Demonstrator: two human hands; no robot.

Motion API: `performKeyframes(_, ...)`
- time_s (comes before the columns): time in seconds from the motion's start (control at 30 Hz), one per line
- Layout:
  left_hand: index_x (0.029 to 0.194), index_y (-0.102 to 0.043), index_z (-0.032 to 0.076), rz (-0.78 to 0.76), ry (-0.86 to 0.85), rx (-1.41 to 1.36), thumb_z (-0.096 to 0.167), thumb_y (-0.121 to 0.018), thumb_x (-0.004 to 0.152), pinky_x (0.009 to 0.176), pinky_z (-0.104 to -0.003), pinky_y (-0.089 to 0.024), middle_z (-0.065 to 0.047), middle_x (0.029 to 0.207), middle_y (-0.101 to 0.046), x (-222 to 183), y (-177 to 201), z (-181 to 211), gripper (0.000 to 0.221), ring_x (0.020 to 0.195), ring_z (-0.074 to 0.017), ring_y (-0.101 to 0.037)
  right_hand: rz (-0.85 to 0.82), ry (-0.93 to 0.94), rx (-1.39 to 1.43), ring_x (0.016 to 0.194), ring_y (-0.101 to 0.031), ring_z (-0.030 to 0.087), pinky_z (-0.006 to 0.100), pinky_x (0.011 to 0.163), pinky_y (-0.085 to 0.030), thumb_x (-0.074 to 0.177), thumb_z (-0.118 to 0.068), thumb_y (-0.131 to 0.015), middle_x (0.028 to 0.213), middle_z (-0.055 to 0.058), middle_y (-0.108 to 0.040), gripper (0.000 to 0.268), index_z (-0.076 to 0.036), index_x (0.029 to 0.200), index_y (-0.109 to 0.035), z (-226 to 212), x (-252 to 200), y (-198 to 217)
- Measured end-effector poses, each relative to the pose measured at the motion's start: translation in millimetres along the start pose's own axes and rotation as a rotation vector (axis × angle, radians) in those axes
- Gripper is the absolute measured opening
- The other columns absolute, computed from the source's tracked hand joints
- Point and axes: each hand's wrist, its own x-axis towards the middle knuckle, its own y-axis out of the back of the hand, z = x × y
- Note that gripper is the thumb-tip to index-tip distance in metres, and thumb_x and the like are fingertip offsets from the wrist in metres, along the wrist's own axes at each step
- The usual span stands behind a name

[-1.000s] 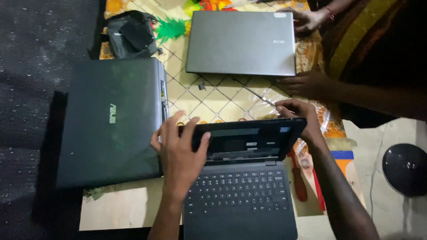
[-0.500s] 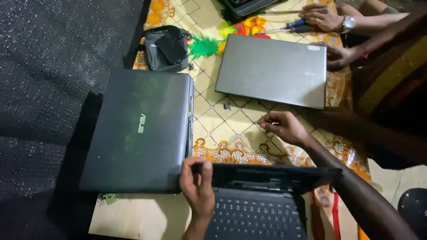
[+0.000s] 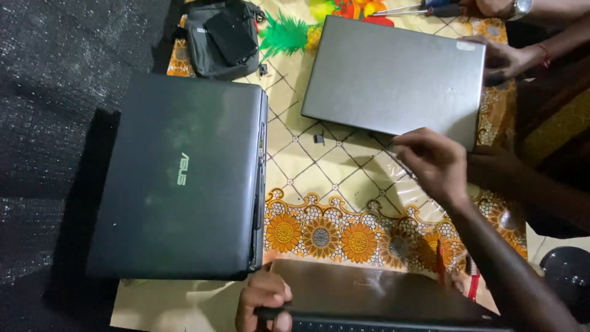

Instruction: Prying open the casing and screen bezel of a laptop using hands and a small tool.

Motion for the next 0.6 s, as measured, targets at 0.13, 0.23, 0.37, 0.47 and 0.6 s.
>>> performKeyframes(0.13,0.094,-0.054,0.010,-0.203,-0.036,-0.099,0.016,-0.066,0.086,0.072,-0.028,-0.050,-0.010,0.083,-0.058,-11,28,-15,0.016,0.077,-0.0184,-0.057,0.113,0.123,0.060,0.089,-0.065,0.020,0.024,0.080,-0.056,0.095,0.006,-0.065,0.099,0.016,-0.066,0.010,0.005,0.105,-0.064,10,-8,25)
performKeyframes(0.23,0.090,-0.055,0.012,-0.101,-0.055,-0.033,0.021,-0.065,0.086,0.068,-0.028,-0.050,-0.005,0.079,-0.058,-13,19,-11,0.014,0.072,-0.0155,-0.057,0.119,0.012,0.036,0.091,-0.063,0.019,0.027,0.083,-0.056,0.096,0.006,-0.065,0.099,0.015,-0.065,0.011,0.004,0.106,-0.064,24,-20,30)
performKeyframes(0.37,0.094,-0.055,0.014,-0.132,-0.031,-0.031,0.027,-0.066,0.089,0.071,-0.028,-0.049,-0.005,0.083,-0.061,-12,17,-6,0.018,0.074,-0.0144,-0.056,0.029,-0.070,-0.355,0.075,-0.065,0.020,0.026,0.061,-0.058,0.093,0.000,-0.067,0.093,0.016,-0.067,0.009,0.002,0.102,-0.066,60,-39,25)
performKeyframes(0.47,0.088,-0.052,0.008,-0.014,-0.105,-0.072,0.027,-0.062,0.091,0.072,-0.027,-0.046,-0.009,0.076,-0.056,-5,-3,4,0.021,0.072,-0.0155,-0.054,-0.056,-0.247,-0.397,0.090,-0.061,0.027,0.035,0.073,-0.056,0.091,-0.008,-0.064,0.109,0.015,-0.062,0.012,-0.001,0.101,-0.064,70,-54,16)
performKeyframes(0.6,0.086,-0.056,0.007,0.138,-0.040,-0.044,0.031,-0.063,0.087,0.075,-0.030,-0.045,-0.009,0.075,-0.056,-4,-13,10,0.026,0.071,-0.0171,-0.054,0.070,-0.375,-0.267,0.093,-0.060,0.023,0.034,0.074,-0.052,0.091,-0.006,-0.067,0.105,0.010,-0.061,0.011,-0.005,0.102,-0.070,77,-65,11)
